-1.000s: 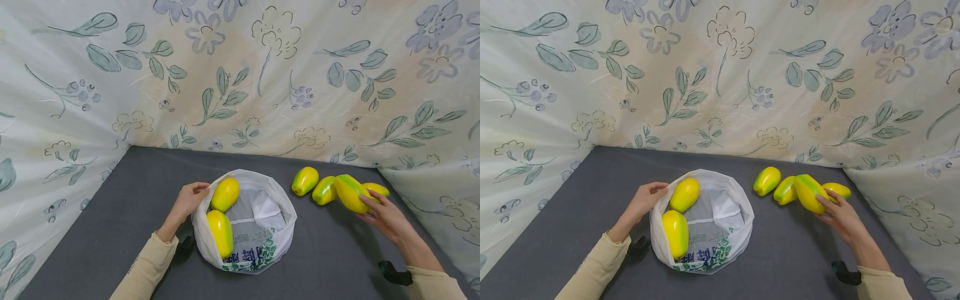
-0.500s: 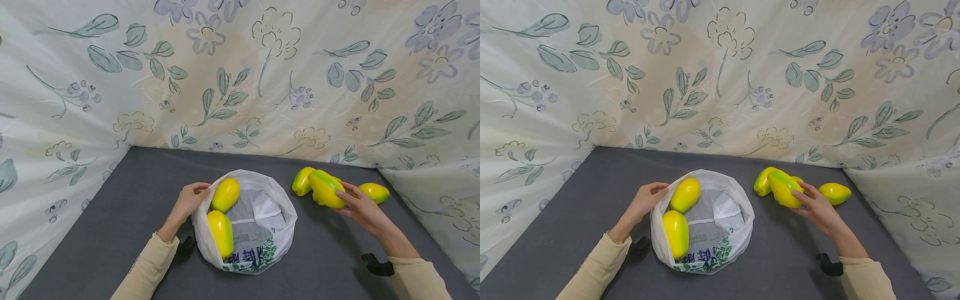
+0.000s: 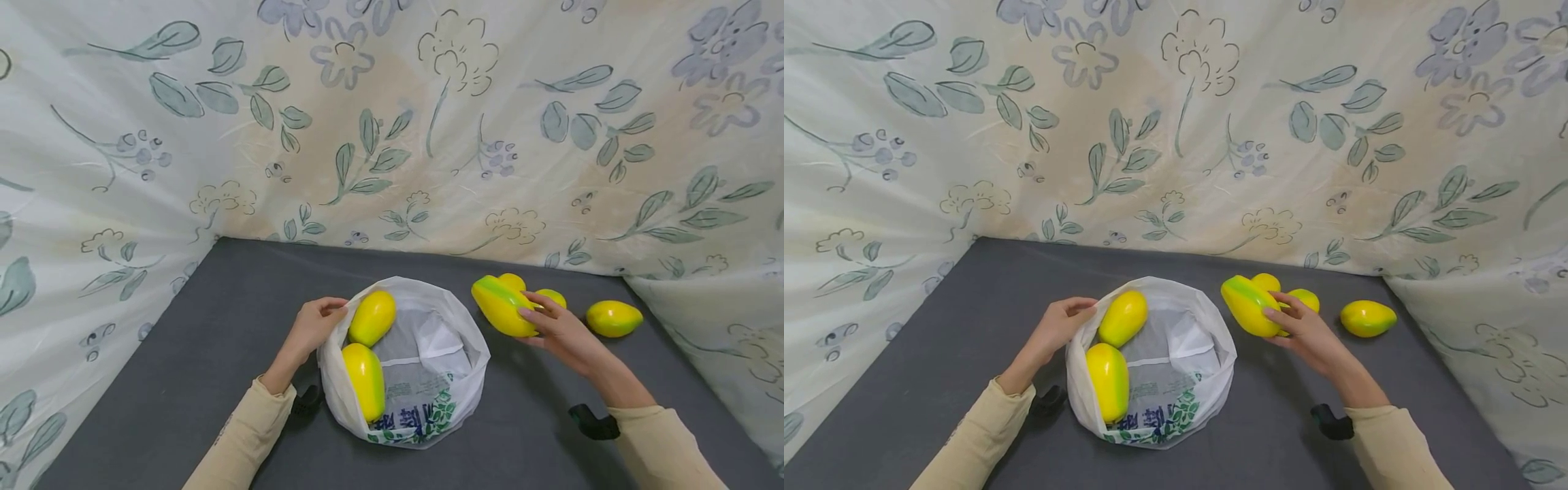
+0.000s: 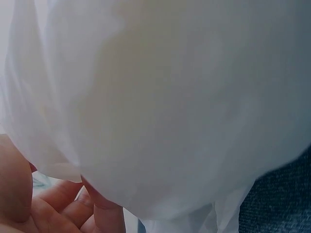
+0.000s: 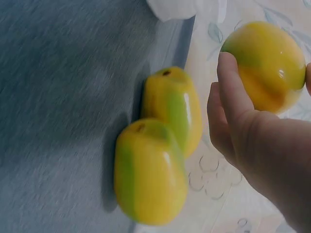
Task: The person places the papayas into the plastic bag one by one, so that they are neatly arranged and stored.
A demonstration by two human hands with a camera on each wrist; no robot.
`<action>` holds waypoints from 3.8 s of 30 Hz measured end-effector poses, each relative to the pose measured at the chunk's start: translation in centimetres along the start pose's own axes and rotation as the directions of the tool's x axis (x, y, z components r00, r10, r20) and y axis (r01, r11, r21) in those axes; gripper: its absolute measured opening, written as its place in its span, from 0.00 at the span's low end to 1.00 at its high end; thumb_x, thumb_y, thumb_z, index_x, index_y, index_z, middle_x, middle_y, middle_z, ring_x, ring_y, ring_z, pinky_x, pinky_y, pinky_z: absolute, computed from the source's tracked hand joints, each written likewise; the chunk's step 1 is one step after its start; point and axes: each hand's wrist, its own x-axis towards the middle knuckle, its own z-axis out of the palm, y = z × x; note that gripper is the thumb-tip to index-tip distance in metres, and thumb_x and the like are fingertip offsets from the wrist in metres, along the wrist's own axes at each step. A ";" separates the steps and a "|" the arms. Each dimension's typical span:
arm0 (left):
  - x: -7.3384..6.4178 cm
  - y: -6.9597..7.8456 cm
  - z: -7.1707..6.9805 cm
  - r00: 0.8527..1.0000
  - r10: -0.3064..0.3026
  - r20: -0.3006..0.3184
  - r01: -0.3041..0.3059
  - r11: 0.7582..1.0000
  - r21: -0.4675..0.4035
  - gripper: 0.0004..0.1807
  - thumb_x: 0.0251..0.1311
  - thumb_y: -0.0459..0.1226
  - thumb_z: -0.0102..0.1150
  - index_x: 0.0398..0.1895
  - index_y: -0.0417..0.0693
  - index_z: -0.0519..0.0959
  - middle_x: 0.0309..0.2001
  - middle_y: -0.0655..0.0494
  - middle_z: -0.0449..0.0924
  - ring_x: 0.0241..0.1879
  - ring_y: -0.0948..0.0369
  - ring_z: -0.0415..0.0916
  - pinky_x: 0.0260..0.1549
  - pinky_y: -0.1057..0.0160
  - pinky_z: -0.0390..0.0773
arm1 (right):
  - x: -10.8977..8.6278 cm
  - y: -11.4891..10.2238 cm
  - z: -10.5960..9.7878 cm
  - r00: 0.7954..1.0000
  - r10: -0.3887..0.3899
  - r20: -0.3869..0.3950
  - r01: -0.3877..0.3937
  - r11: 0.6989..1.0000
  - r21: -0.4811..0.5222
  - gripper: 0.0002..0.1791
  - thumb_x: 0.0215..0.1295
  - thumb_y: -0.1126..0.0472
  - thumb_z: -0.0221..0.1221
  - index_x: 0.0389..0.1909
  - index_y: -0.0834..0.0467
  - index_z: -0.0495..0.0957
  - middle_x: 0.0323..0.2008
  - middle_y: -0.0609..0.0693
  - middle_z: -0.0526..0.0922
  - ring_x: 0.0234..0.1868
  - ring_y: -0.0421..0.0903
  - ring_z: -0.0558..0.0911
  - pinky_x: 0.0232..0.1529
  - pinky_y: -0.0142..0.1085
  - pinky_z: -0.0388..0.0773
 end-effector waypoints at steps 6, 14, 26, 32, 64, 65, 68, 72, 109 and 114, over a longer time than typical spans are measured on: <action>0.0 0.0 0.1 1.000 0.007 0.001 -0.007 1.000 -0.001 0.17 0.66 0.40 0.56 0.53 0.41 0.79 0.49 0.46 0.79 0.45 0.51 0.76 0.43 0.53 0.77 | 0.6 -0.7 1.7 0.998 -0.016 0.057 0.015 1.000 0.016 0.39 0.72 0.52 0.52 0.73 0.60 0.42 0.64 0.64 0.53 0.53 0.53 0.71 0.54 0.45 0.73; 0.0 0.0 0.0 1.000 -0.007 -0.002 0.007 1.000 -0.004 0.17 0.66 0.40 0.56 0.53 0.43 0.79 0.49 0.46 0.79 0.45 0.51 0.76 0.44 0.53 0.77 | 1.2 -1.3 4.1 0.986 -0.032 0.165 0.029 0.999 0.022 0.37 0.72 0.54 0.52 0.72 0.61 0.44 0.66 0.63 0.53 0.54 0.54 0.71 0.55 0.47 0.72; 0.0 -0.2 0.0 1.000 -0.002 -0.004 0.002 1.000 -0.018 0.16 0.66 0.40 0.57 0.53 0.42 0.79 0.48 0.46 0.79 0.45 0.51 0.76 0.43 0.53 0.78 | 2.2 -0.7 6.7 0.952 -0.047 0.303 0.047 0.999 0.005 0.33 0.71 0.57 0.53 0.71 0.62 0.51 0.64 0.61 0.60 0.55 0.54 0.70 0.55 0.50 0.71; 0.1 -0.2 0.0 1.000 0.000 -0.003 0.000 1.000 -0.014 0.16 0.66 0.39 0.56 0.53 0.42 0.79 0.49 0.46 0.79 0.46 0.51 0.76 0.43 0.53 0.77 | 2.4 0.1 7.7 0.914 -0.043 0.404 0.055 0.998 -0.019 0.31 0.71 0.57 0.53 0.70 0.61 0.54 0.63 0.62 0.61 0.53 0.55 0.72 0.54 0.48 0.72; 0.1 -0.3 0.0 1.000 0.000 -0.003 0.000 1.000 -0.011 0.16 0.66 0.40 0.57 0.53 0.42 0.79 0.48 0.47 0.80 0.45 0.52 0.77 0.43 0.54 0.78 | 2.1 1.1 10.2 0.717 0.154 0.680 -0.032 0.982 -0.188 0.29 0.67 0.56 0.57 0.66 0.59 0.63 0.57 0.55 0.69 0.51 0.53 0.73 0.50 0.46 0.75; 0.1 -0.3 0.0 1.000 -0.002 -0.004 0.002 1.000 -0.013 0.16 0.66 0.40 0.57 0.53 0.42 0.79 0.48 0.47 0.80 0.45 0.52 0.77 0.43 0.54 0.77 | 2.1 1.1 10.3 0.716 0.156 0.681 -0.033 0.981 -0.189 0.29 0.67 0.55 0.57 0.66 0.59 0.63 0.57 0.55 0.69 0.51 0.53 0.73 0.50 0.46 0.75; 0.0 -0.3 0.0 1.000 -0.001 -0.001 0.001 1.000 -0.017 0.16 0.66 0.39 0.57 0.53 0.42 0.79 0.48 0.47 0.80 0.46 0.52 0.77 0.44 0.54 0.77 | 2.2 1.3 10.5 0.704 0.154 0.693 -0.031 0.982 -0.187 0.30 0.67 0.55 0.58 0.66 0.61 0.63 0.57 0.55 0.70 0.50 0.52 0.74 0.48 0.46 0.76; -0.1 -0.1 0.0 1.000 -0.004 -0.002 0.004 1.000 -0.017 0.16 0.66 0.39 0.56 0.53 0.41 0.79 0.48 0.46 0.79 0.46 0.51 0.77 0.44 0.54 0.77 | 2.1 1.2 10.8 0.686 0.156 0.711 -0.028 0.982 -0.188 0.30 0.67 0.55 0.57 0.66 0.62 0.63 0.59 0.55 0.70 0.51 0.51 0.74 0.48 0.44 0.75; 0.0 -0.2 -0.1 1.000 0.011 0.002 -0.011 1.000 -0.005 0.16 0.66 0.39 0.56 0.53 0.41 0.79 0.48 0.47 0.79 0.45 0.52 0.76 0.44 0.54 0.77 | 1.9 0.2 9.4 0.750 0.123 0.650 0.029 0.976 -0.218 0.29 0.72 0.51 0.51 0.67 0.62 0.61 0.61 0.57 0.68 0.57 0.53 0.71 0.57 0.47 0.69; 0.0 -0.2 -0.1 1.000 0.007 0.004 -0.007 1.000 0.002 0.16 0.66 0.39 0.56 0.53 0.42 0.79 0.48 0.47 0.79 0.45 0.52 0.76 0.43 0.54 0.77 | 1.7 -0.4 7.9 0.798 0.058 0.600 0.069 0.980 -0.187 0.29 0.73 0.52 0.50 0.68 0.64 0.59 0.59 0.63 0.68 0.57 0.59 0.70 0.57 0.49 0.69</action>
